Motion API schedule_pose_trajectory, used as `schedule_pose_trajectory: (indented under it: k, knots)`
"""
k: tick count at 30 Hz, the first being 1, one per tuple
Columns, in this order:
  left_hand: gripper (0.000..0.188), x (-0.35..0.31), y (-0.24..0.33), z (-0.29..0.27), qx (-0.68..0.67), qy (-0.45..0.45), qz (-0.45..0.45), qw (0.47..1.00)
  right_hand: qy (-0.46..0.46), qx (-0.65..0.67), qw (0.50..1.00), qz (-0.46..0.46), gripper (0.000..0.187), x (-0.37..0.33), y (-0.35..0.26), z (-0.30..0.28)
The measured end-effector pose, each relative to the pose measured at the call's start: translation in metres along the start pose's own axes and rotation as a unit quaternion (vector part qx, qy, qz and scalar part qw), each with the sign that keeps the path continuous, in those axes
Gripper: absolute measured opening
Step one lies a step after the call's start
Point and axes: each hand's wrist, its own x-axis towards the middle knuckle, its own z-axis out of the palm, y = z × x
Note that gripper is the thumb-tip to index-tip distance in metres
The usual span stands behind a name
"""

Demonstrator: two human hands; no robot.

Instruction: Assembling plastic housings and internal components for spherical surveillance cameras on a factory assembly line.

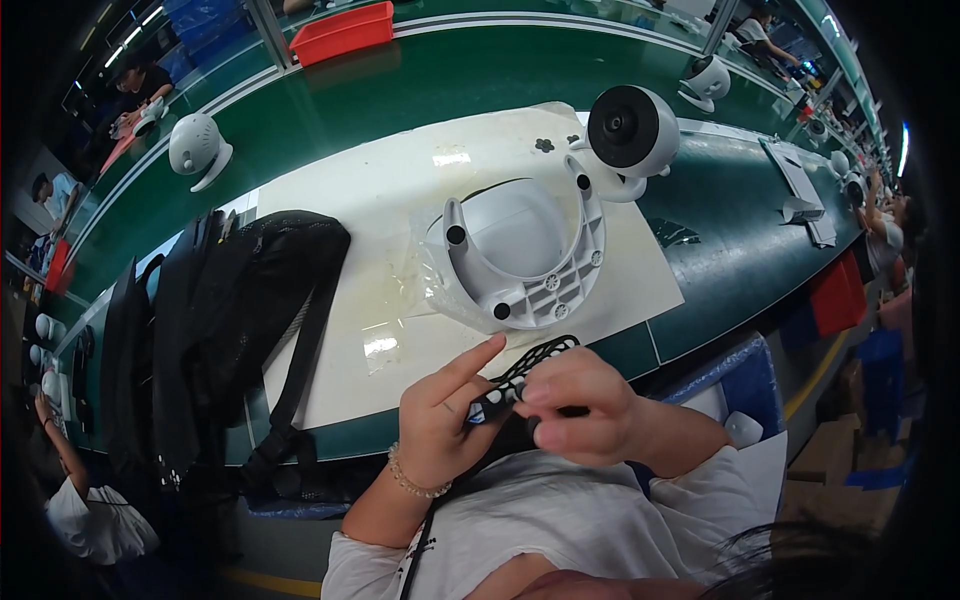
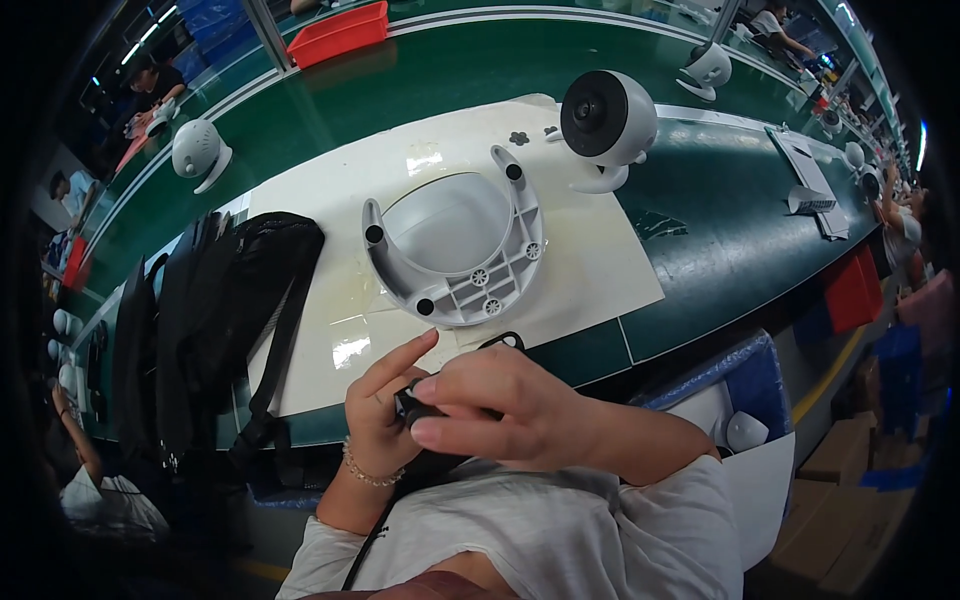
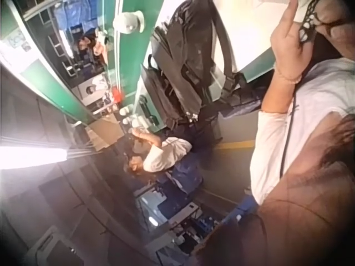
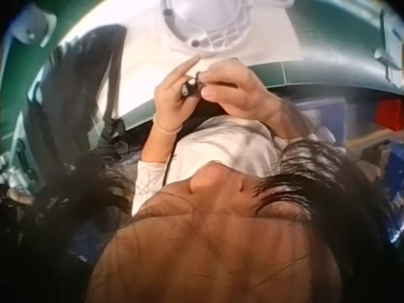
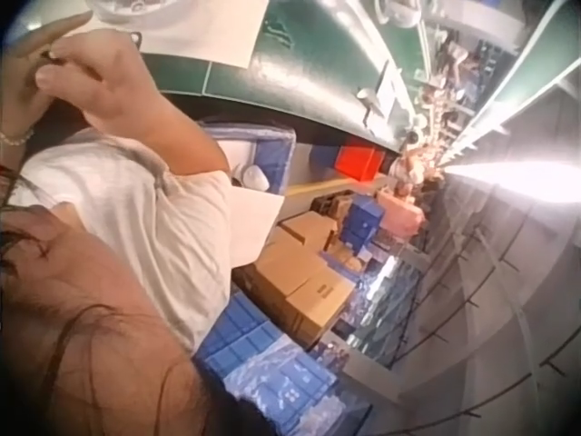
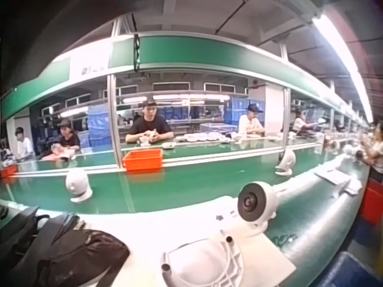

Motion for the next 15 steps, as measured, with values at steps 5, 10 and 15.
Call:
schedule_pose_trajectory:
  k: [5, 10, 15]
  knots:
    - [0.023, 0.004, 0.0, -0.001, 0.002, 0.002, 0.007, 1.0, -0.021, 0.05, 0.997, 0.05, 0.047, -0.005, -0.007, -0.003]
    - [0.025, -0.003, -0.005, 0.002, 0.02, 0.049, 0.021, 0.998, 0.015, -0.084, 0.988, 0.131, 0.053, 0.004, 0.004, -0.023]
    - [0.026, 0.002, -0.002, 0.009, 0.073, 0.049, 0.033, 0.996, 0.142, 0.094, 0.957, 0.235, 0.057, 0.006, 0.031, -0.026]
